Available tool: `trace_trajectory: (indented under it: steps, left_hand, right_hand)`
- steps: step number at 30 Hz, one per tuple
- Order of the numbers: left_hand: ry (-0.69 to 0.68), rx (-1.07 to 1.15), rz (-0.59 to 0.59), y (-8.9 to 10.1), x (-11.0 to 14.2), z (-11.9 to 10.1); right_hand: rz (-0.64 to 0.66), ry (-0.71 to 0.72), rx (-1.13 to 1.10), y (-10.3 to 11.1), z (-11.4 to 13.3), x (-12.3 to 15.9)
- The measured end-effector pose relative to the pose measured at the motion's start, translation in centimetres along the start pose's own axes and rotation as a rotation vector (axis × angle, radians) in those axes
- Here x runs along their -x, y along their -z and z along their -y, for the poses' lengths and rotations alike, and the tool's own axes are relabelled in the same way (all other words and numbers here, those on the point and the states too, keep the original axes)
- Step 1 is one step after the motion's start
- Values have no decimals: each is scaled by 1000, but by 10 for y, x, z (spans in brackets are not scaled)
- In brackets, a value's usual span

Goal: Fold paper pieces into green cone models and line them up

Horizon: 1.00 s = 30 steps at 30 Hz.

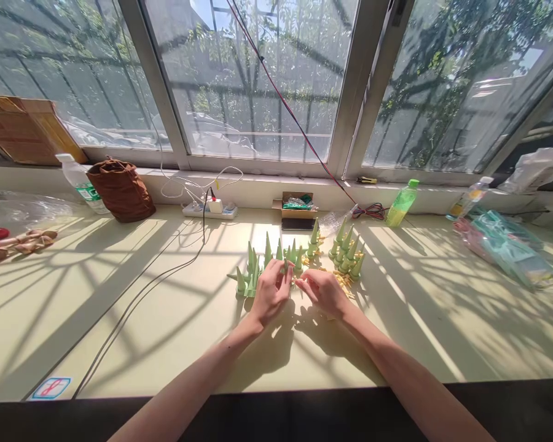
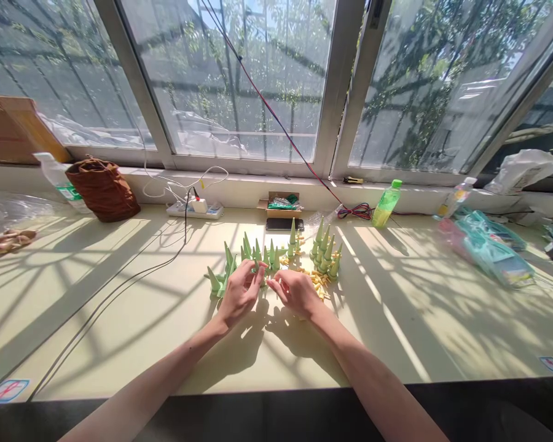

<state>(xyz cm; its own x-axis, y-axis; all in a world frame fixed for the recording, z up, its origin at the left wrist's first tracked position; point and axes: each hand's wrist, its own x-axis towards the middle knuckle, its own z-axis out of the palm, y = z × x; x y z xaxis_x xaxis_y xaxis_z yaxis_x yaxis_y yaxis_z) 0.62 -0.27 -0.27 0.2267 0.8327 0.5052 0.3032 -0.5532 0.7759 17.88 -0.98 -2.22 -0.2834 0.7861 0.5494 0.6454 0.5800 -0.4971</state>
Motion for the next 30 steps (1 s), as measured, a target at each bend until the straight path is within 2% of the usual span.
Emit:
trace_trajectory:
  steps: [4, 10, 16, 19, 22, 25, 28, 30]
  left_hand:
    - [-46, -54, -4, -1, 0, 0]
    - [-101, -97, 73, -3, 4, -1]
    - [-180, -86, 83, -4, 6, 2]
    - [-193, -83, 68, -4, 7, 1]
    - [-235, -113, -2, -4, 8, 1]
    - [-320, -168, -40, -5, 12, 5]
    - [-446, -260, 98, -5, 17, 7]
    - [-524, -327, 200, -6, 20, 6]
  right_hand:
    - [-70, 33, -24, 4, 6, -2]
    - [-53, 69, -40, -4, 5, -1]
    - [-85, 107, -51, -6, 7, 0]
    - [-89, 101, -61, -3, 9, 0]
    - [-119, 83, -16, 1, 8, 0]
    - [-277, 62, 64, 8, 4, -2]
    - [-495, -33, 157, 18, 0, -7]
    - [-514, -86, 185, 25, -3, -10]
